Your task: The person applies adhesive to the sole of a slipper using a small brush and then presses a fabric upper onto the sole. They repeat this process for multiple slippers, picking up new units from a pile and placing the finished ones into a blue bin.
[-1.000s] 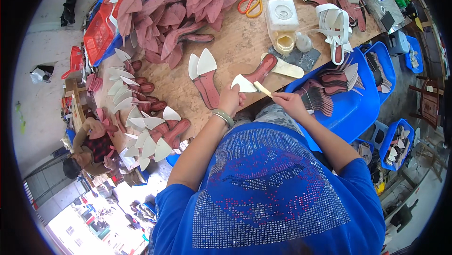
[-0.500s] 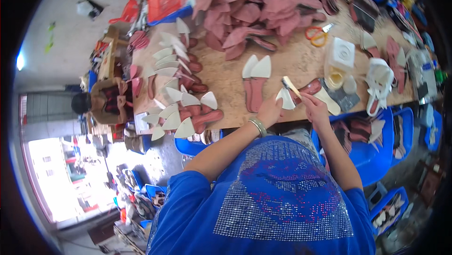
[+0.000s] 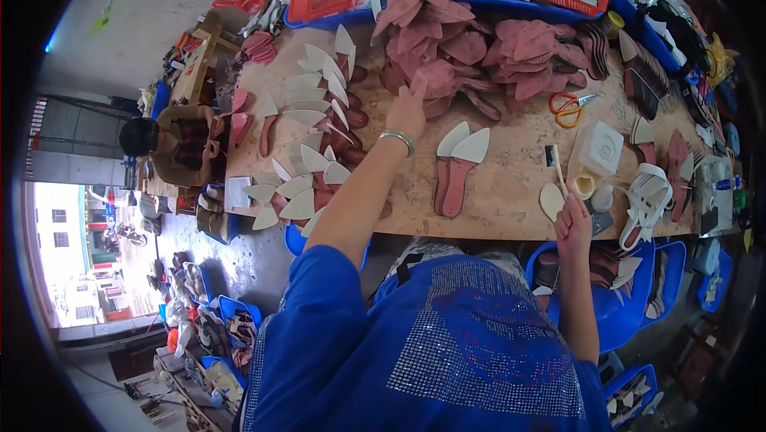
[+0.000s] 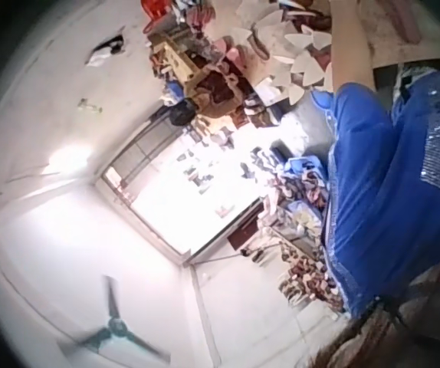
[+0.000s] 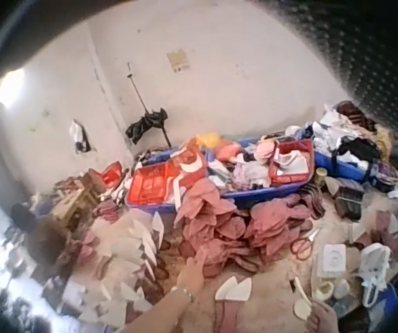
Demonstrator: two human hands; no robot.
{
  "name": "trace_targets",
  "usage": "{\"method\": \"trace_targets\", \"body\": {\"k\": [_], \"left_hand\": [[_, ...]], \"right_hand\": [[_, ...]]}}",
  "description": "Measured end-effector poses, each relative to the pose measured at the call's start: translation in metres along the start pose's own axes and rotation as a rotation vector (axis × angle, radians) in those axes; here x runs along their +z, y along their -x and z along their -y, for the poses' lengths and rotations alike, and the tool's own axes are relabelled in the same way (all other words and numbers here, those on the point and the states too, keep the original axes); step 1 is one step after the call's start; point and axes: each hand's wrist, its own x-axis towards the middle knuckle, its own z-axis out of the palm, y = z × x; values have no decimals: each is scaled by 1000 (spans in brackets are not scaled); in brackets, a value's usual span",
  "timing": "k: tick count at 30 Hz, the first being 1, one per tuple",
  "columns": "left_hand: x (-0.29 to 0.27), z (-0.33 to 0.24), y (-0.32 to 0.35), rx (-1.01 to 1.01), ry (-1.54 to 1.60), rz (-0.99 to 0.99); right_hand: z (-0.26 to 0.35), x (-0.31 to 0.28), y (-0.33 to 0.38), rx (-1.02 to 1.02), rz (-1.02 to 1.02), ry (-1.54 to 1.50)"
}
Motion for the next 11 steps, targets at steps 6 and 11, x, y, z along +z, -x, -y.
{"method": "trace_targets", "body": {"k": [6,11], "left_hand": [[32,-27,31,10,-2,-19],[103,-8,49,-83,194,365]], "right_hand": [[-3,-39,2,-11,-97,32],[-8,-42,2,44,-35,-4]]}}
